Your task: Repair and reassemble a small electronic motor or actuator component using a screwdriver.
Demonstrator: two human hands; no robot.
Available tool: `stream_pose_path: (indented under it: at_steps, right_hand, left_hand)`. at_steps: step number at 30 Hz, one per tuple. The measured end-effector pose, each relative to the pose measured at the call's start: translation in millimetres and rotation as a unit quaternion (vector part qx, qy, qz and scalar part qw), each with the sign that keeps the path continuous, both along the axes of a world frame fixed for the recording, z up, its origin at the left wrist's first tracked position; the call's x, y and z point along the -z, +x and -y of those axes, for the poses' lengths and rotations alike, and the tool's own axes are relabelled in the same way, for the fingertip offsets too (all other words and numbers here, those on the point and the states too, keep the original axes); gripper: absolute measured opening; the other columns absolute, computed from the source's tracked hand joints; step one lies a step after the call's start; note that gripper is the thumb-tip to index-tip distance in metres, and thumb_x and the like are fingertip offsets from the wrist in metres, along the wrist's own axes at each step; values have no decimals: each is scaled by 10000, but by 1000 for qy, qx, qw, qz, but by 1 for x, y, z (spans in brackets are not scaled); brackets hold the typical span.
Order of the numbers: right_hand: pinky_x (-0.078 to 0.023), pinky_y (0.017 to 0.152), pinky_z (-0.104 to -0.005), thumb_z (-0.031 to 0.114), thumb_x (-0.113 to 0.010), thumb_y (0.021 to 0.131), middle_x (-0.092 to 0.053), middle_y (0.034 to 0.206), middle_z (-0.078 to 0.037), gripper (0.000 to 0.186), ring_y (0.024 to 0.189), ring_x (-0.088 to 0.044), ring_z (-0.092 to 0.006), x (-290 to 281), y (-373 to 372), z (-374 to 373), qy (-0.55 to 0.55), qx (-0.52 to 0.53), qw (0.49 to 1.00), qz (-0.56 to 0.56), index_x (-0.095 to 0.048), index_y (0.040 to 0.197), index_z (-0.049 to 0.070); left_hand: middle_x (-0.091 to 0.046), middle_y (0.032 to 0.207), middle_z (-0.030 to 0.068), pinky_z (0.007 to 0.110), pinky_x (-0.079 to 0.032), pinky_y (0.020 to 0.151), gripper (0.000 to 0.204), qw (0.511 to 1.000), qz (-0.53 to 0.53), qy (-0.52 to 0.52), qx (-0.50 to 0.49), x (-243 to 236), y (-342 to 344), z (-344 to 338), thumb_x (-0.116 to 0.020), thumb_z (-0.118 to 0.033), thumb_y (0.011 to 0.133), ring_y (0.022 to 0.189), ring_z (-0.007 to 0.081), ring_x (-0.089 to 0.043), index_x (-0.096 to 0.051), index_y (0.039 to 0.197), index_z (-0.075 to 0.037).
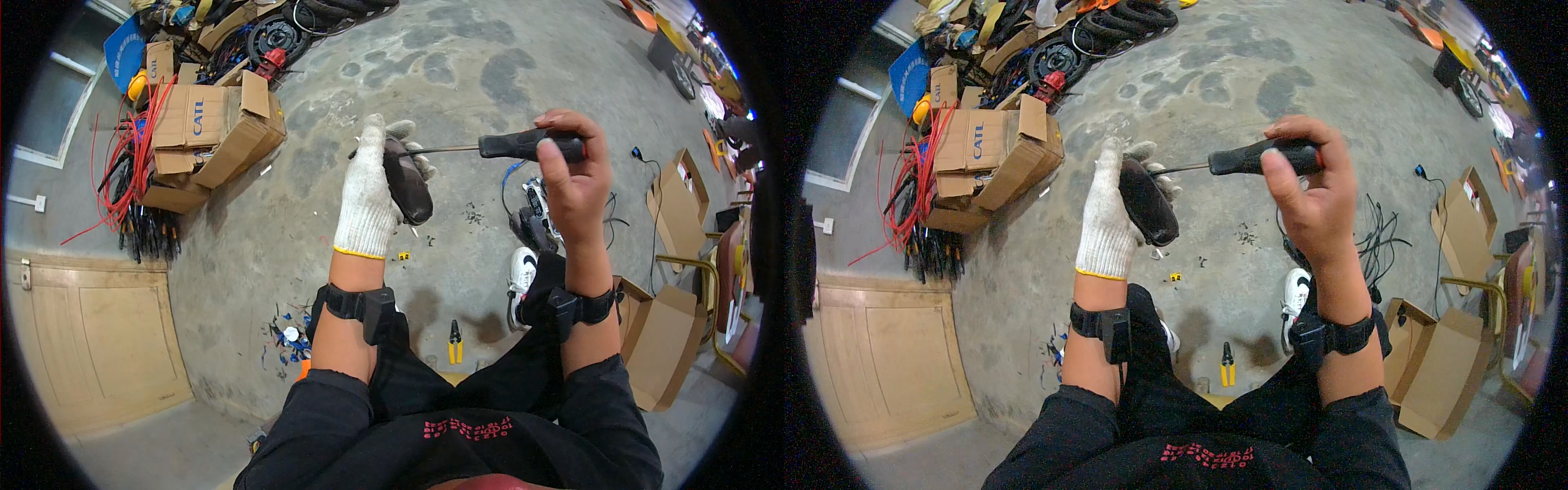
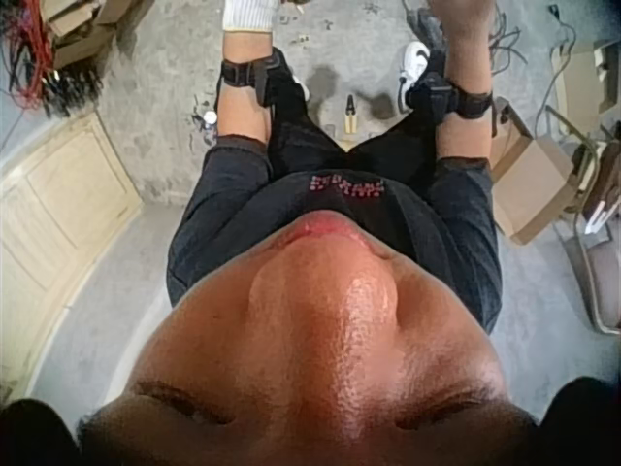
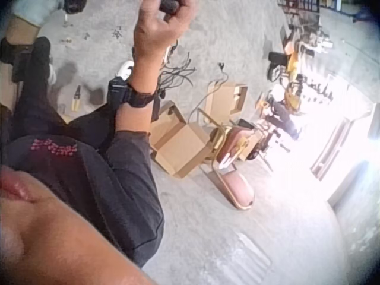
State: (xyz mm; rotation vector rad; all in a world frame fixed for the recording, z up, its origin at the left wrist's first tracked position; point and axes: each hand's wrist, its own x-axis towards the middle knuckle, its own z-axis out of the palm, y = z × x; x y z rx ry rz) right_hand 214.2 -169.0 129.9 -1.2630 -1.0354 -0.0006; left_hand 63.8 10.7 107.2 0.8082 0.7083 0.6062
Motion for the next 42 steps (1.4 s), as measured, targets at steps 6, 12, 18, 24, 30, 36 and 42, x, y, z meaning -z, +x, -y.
stream_pose_path:
  at_steps: [6, 12, 18, 24, 30, 36, 42]
  right_hand:
    - [-476, 894, -274, 160, -625, 967, -646, 1024, -80, 215, 969, -589, -131, -1, 6, 9, 85, 100, 985, -114, -557, 1121, 27]
    - [-483, 747, -231, 130, -604, 990, -654, 939, -75, 131, 886, -610, -120, 2, 18, 4, 163, 168, 970, -66, -554, 1073, 43]
    - [-516, 685, -312, 26, -730, 830, -658, 900, -83, 162, 807, -651, -221, 6, -7, -5, -114, 56, 978, 164, -677, 979, 63]
    - [-515, 682, -351, 105, -761, 810, -635, 911, -85, 181, 780, -634, -264, 17, -32, -21, -190, 14, 970, 150, -676, 968, 79]
    - [-499, 663, -308, 50, -758, 805, -629, 900, -83, 174, 745, -615, -209, 16, -34, -21, -187, -15, 981, 51, -673, 957, 45]
    - [-500, 666, -302, 3, -751, 788, -631, 881, -81, 175, 753, -622, -208, 17, -35, -22, -172, -27, 982, 70, -677, 942, 45]
    - [-514, 677, -326, 2, -746, 786, -640, 894, -86, 173, 780, -646, -231, 19, -34, -22, -167, -34, 983, 74, -677, 939, 47]
  left_hand:
    - [-639, 824, 131, 427, -613, 649, 587, 995, 60, -73, 37, 5, 2, 2, -513, -560, 974, 686, 242, -675, -610, 1116, 1]
    - [-657, 834, 139, 451, -612, 677, 649, 982, 93, -110, 124, 6, 4, 6, -499, -597, 965, 703, 264, -680, -596, 1148, 18]
    - [-683, 950, 174, 415, -609, 754, 765, 975, 94, -64, 190, 2, 7, 18, -467, -669, 938, 781, 265, -693, -553, 1251, 24]
    - [-667, 1093, 108, 321, -565, 812, 708, 976, 91, 14, 198, 1, 6, 19, -505, -637, 948, 961, 193, -653, -609, 1258, -8]
    - [-669, 1136, 104, 326, -540, 884, 744, 972, 87, 68, 209, 0, 2, 20, -492, -670, 932, 989, 187, -650, -635, 1237, -7]
    - [-678, 1135, 100, 321, -537, 891, 760, 970, 82, 105, 203, 2, 0, 19, -494, -684, 920, 1016, 183, -647, -644, 1241, -13]
    - [-685, 1122, 94, 306, -533, 886, 766, 968, 77, 108, 215, 4, 1, 18, -479, -703, 916, 1003, 173, -652, -662, 1229, -28]
